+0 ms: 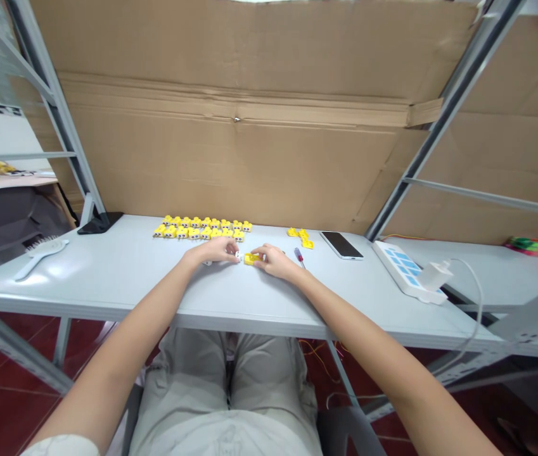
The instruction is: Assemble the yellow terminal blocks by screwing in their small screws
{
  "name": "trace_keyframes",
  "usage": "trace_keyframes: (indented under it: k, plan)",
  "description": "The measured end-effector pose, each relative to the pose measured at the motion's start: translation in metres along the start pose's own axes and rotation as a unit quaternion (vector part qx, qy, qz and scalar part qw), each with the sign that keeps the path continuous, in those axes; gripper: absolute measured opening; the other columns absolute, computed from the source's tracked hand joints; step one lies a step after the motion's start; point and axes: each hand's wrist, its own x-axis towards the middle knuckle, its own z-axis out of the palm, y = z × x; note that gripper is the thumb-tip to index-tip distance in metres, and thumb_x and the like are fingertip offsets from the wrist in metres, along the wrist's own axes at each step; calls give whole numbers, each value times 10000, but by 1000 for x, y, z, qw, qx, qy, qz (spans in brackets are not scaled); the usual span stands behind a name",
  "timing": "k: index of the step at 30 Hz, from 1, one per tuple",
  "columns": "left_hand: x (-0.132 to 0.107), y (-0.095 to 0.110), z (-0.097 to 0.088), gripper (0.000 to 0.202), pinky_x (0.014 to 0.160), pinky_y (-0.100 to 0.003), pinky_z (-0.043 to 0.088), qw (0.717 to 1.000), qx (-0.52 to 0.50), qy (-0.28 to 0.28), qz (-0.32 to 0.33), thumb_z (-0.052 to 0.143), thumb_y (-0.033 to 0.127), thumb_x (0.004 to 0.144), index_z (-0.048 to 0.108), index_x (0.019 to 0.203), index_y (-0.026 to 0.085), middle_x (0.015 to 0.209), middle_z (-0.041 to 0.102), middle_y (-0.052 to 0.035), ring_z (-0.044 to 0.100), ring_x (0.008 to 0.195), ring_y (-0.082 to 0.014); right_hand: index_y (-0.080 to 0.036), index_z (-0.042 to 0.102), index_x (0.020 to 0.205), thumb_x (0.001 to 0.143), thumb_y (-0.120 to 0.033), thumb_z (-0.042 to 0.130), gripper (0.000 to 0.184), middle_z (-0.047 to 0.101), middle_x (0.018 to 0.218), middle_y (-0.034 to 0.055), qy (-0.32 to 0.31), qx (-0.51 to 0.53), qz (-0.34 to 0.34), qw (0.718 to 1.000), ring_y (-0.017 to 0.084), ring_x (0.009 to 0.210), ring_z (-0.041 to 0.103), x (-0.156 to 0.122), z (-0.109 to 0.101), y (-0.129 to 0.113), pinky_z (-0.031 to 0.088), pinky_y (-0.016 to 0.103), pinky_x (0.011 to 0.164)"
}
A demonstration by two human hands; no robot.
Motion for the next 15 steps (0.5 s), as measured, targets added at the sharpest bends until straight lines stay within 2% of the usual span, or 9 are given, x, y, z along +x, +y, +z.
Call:
trace_keyframes:
  k: [5,9,15]
  plan:
    - [2,2,0,425,811,-319,519,997,-65,27,8,741,403,695,641,1009,134,959,716,-94,668,906,-222,-165,697,1080,840,-187,660,243,616,933,72,9,-3,2,1000,171,828,608,1,5,5,435,278,806]
    - [5,8,10,397,821,-325,525,993,-109,22,34,733,410,734,646,1009,136,956,725,-91,679,889,-208,-177,701,1065,830,-193,680,236,607,921,59,7,3,-4,1000,168,824,605,1,6,6,431,274,799]
    - [6,14,18,340,829,-330,523,994,-99,16,41,688,380,782,649,1011,132,962,735,-97,684,899,-216,-177,703,1031,845,-218,665,195,597,906,59,6,2,-10,1000,166,809,596,1,5,4,430,271,788]
